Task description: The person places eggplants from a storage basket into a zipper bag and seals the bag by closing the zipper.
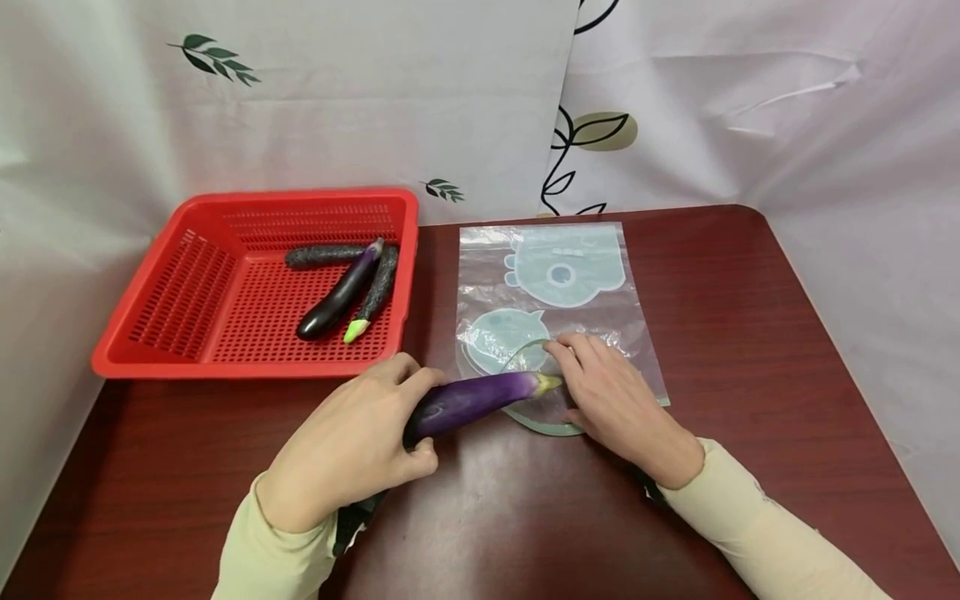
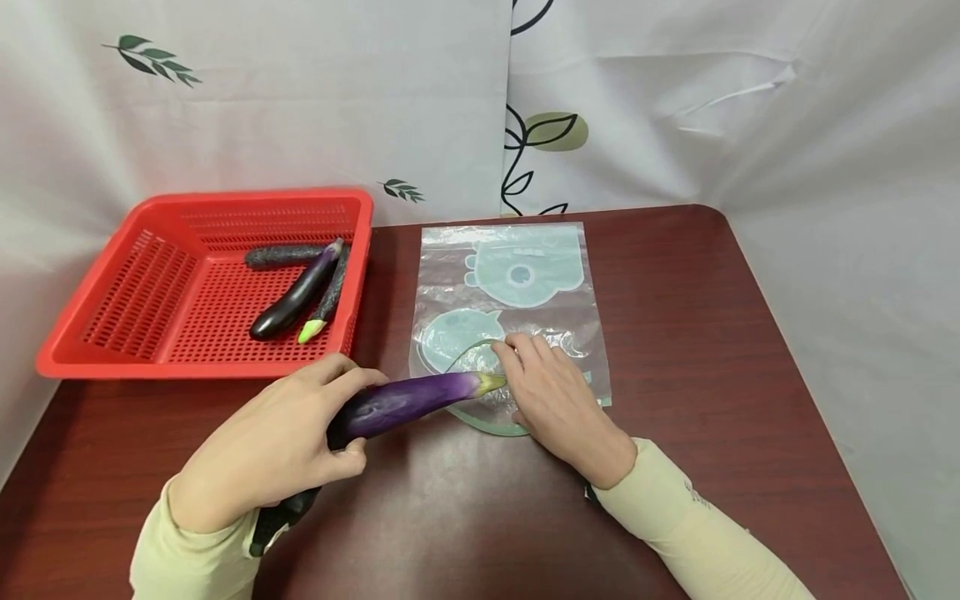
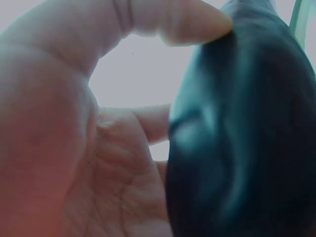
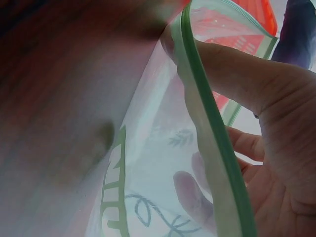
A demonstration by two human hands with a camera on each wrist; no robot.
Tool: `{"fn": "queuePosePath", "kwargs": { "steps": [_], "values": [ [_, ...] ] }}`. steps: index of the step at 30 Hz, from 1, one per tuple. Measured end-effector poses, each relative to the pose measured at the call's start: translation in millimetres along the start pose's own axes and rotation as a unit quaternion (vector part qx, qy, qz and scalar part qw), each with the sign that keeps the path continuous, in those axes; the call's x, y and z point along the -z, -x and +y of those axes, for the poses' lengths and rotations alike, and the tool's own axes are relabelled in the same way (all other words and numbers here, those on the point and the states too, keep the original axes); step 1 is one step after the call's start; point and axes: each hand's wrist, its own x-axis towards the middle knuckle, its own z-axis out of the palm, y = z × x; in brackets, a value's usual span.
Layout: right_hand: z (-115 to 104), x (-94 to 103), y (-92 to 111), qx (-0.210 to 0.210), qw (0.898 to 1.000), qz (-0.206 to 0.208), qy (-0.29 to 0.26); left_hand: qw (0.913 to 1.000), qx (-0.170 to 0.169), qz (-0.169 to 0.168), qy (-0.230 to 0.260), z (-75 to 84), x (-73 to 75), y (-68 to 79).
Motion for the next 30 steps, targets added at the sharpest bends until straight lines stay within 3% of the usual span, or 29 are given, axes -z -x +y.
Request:
{"fn": "queuePosePath", "kwargs": {
  "steps": [7, 22, 30],
  "values": [
    [1, 0.0, 0, -0.002, 1.000, 0.000, 0.002, 0.9999, -0.011, 0.007, -0.002, 4.2, -2.8, -2.9],
    [0, 0.3, 0, 0.001, 1.000, -0.001, -0.001, 0.9949, -0.073, 0.052, -0.048, 9.6, -11.6, -12.5],
    [3, 4.4, 0, -0.001, 1.000, 0.018, -0.016, 0.9924, -0.087, 0.068, -0.054, 11.8, -15.1, -15.8]
  ]
}}
